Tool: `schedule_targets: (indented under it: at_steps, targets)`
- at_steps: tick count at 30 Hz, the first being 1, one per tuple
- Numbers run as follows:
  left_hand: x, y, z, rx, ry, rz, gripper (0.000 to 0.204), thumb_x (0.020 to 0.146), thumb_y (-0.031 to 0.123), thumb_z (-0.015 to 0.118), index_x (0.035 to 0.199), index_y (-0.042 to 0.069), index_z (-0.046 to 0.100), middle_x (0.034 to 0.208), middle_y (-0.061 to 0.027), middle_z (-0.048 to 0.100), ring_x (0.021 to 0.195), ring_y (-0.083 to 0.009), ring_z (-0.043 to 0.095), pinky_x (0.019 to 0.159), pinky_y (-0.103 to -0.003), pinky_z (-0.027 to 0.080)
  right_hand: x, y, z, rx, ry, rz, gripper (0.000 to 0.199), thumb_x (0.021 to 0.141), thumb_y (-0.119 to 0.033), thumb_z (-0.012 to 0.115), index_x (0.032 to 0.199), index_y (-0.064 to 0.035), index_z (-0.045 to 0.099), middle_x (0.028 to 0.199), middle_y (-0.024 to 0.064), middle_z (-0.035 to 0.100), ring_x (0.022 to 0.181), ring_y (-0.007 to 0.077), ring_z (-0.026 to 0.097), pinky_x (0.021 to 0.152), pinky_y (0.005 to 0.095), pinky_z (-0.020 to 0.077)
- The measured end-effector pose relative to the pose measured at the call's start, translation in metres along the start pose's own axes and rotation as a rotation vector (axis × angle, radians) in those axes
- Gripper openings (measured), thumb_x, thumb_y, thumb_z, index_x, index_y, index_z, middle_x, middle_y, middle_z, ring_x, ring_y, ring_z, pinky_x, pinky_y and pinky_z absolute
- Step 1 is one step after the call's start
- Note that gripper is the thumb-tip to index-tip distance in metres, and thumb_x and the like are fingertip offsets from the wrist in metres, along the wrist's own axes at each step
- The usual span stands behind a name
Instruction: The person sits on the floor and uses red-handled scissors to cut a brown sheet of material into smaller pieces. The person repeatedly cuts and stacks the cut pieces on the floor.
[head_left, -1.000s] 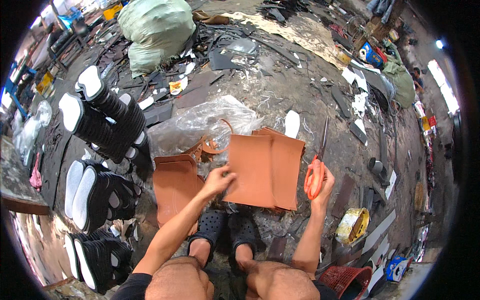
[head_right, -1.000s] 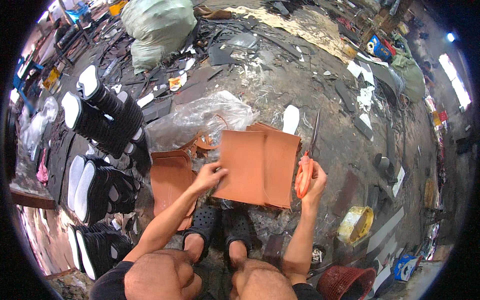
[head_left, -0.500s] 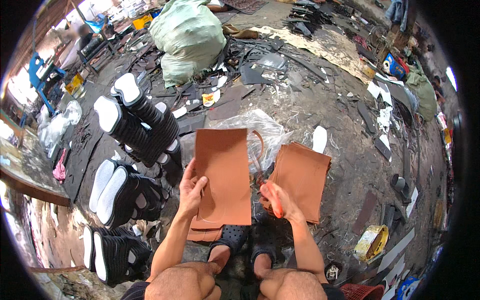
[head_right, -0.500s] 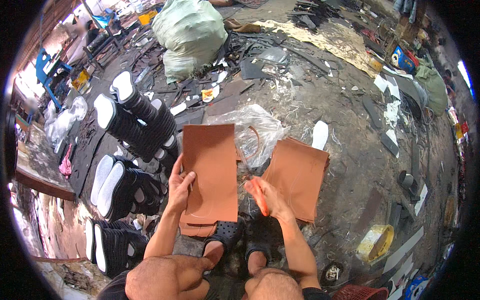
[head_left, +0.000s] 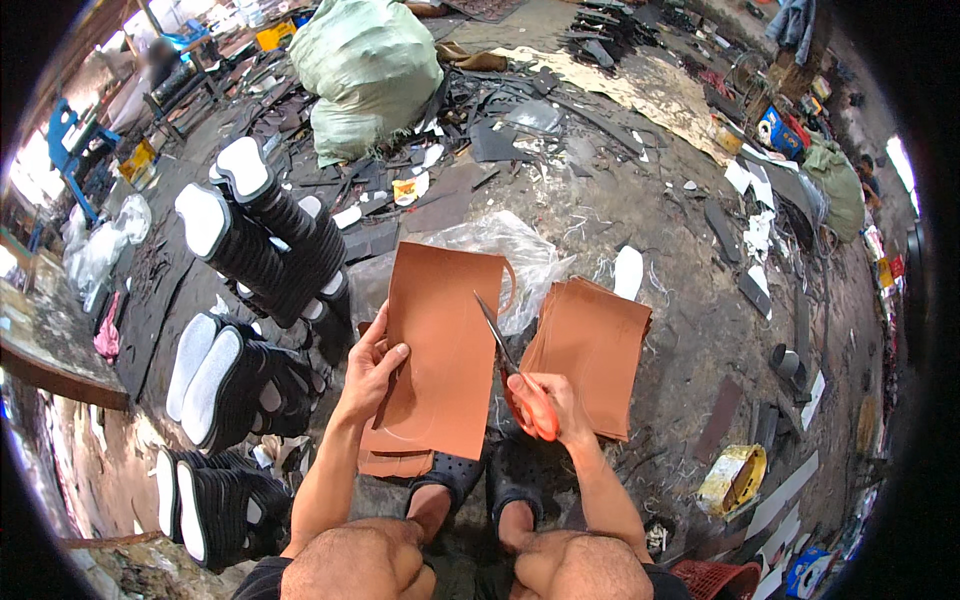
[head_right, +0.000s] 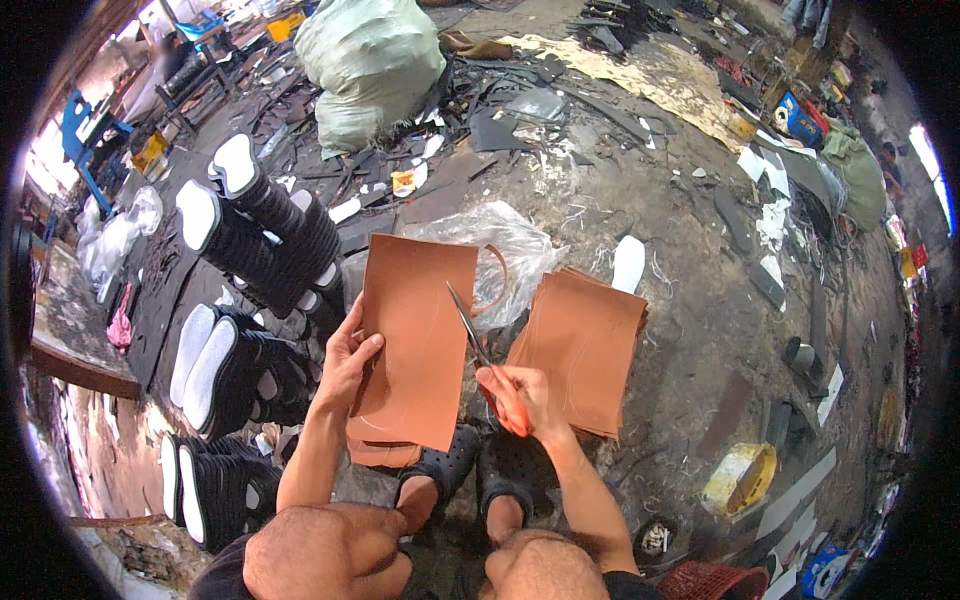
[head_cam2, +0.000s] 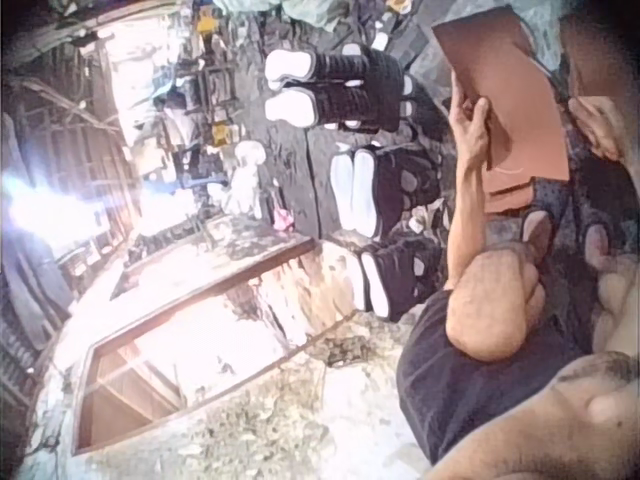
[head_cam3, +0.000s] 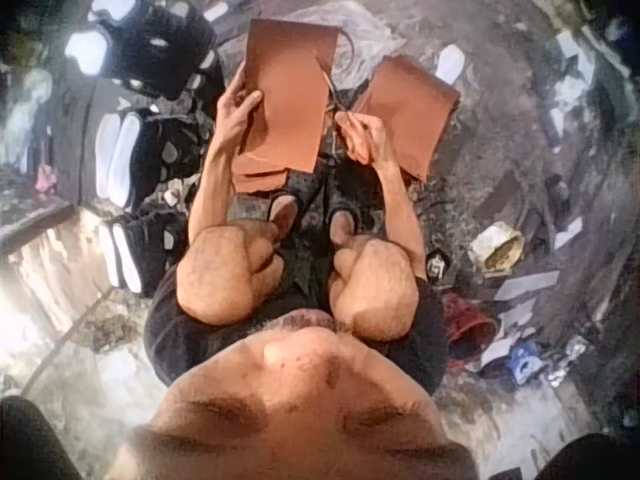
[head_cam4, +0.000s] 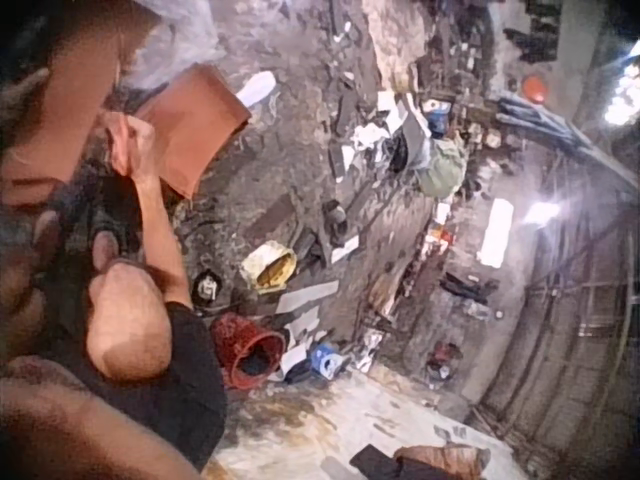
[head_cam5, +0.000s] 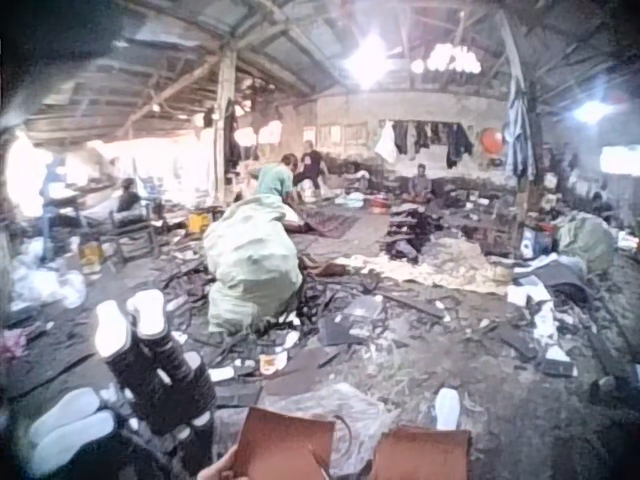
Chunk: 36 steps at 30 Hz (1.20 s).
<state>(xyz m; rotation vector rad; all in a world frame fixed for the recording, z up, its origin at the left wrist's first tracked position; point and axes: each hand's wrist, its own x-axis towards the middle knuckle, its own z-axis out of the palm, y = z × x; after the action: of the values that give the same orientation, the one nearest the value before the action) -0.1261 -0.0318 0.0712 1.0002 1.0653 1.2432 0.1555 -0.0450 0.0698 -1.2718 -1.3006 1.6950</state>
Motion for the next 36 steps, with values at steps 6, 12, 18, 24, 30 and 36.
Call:
schedule_targets:
  at_steps: [6, 12, 18, 24, 30, 36]
  targets:
    - [-0.002, -0.002, 0.004, -0.029, -0.074, -0.065, 0.070, 0.092, -0.002, 0.058, 0.153, 0.007, 0.026, 0.133, -0.0106, 0.056, 0.111, -0.0145, 0.058, 0.096, -0.030, 0.047, 0.023, -0.006, 0.007, 0.007, 0.020, -0.062, 0.052, 0.095, -0.048, 0.060, 0.062, -0.0084, 0.051, 0.051, -0.0051, 0.042, 0.044, 0.0053, 0.041, 0.041, 0.0239, 0.0323]
    - [0.005, -0.001, -0.004, 0.063, -0.201, -0.087, 0.070, 0.090, -0.003, 0.059, 0.152, 0.006, 0.028, 0.134, -0.0090, 0.056, 0.114, -0.0149, 0.057, 0.097, -0.030, 0.047, 0.019, 0.006, -0.005, -0.128, 0.048, -0.133, 0.053, 0.095, -0.050, 0.059, 0.063, -0.0086, 0.054, 0.051, -0.0026, 0.050, 0.043, 0.0055, 0.046, 0.041, 0.0230, 0.0333]
    - [0.017, -0.002, 0.003, -0.359, -0.125, -0.142, 0.064, 0.088, -0.004, 0.060, 0.146, 0.004, 0.036, 0.138, -0.0104, 0.052, 0.116, -0.0223, 0.058, 0.099, -0.037, 0.047, 0.050, -0.033, -0.014, 0.029, -0.018, -0.091, 0.055, 0.092, -0.056, 0.059, 0.066, -0.0071, 0.054, 0.052, 0.0000, 0.050, 0.040, 0.0079, 0.045, 0.037, 0.0240, 0.0339]
    - [0.025, -0.067, 0.040, 0.435, 0.178, 0.422, 0.043, 0.088, -0.003, 0.060, 0.129, 0.003, 0.049, 0.124, -0.0104, 0.058, 0.103, -0.0257, 0.063, 0.092, -0.040, 0.053, 0.079, 0.013, 0.035, 0.052, 0.141, -0.236, 0.045, 0.092, -0.040, 0.068, 0.068, -0.0041, 0.054, 0.054, -0.0042, 0.047, 0.045, 0.0050, 0.044, 0.040, 0.0243, 0.0328]
    - [0.053, 0.016, 0.081, -0.460, 0.713, 0.330, 0.032, 0.088, -0.007, 0.054, 0.120, -0.002, 0.048, 0.113, -0.0125, 0.057, 0.099, -0.0242, 0.062, 0.086, -0.043, 0.060, 0.076, -0.038, 0.029, -0.128, 0.147, -0.082, 0.048, 0.092, -0.048, 0.065, 0.092, 0.0005, 0.067, 0.059, -0.0036, 0.052, 0.055, 0.0051, 0.054, 0.047, 0.0238, 0.0405]
    - [0.025, 0.002, 0.044, 0.045, 0.574, 0.329, 0.030, 0.090, -0.003, 0.053, 0.119, -0.012, 0.048, 0.111, -0.0188, 0.060, 0.088, -0.0287, 0.068, 0.077, -0.038, 0.061, 0.083, -0.035, -0.006, -0.269, 0.028, -0.149, 0.070, 0.087, -0.067, 0.056, 0.111, -0.0021, 0.064, 0.077, 0.0053, 0.060, 0.069, 0.0128, 0.061, 0.061, 0.0288, 0.0505]
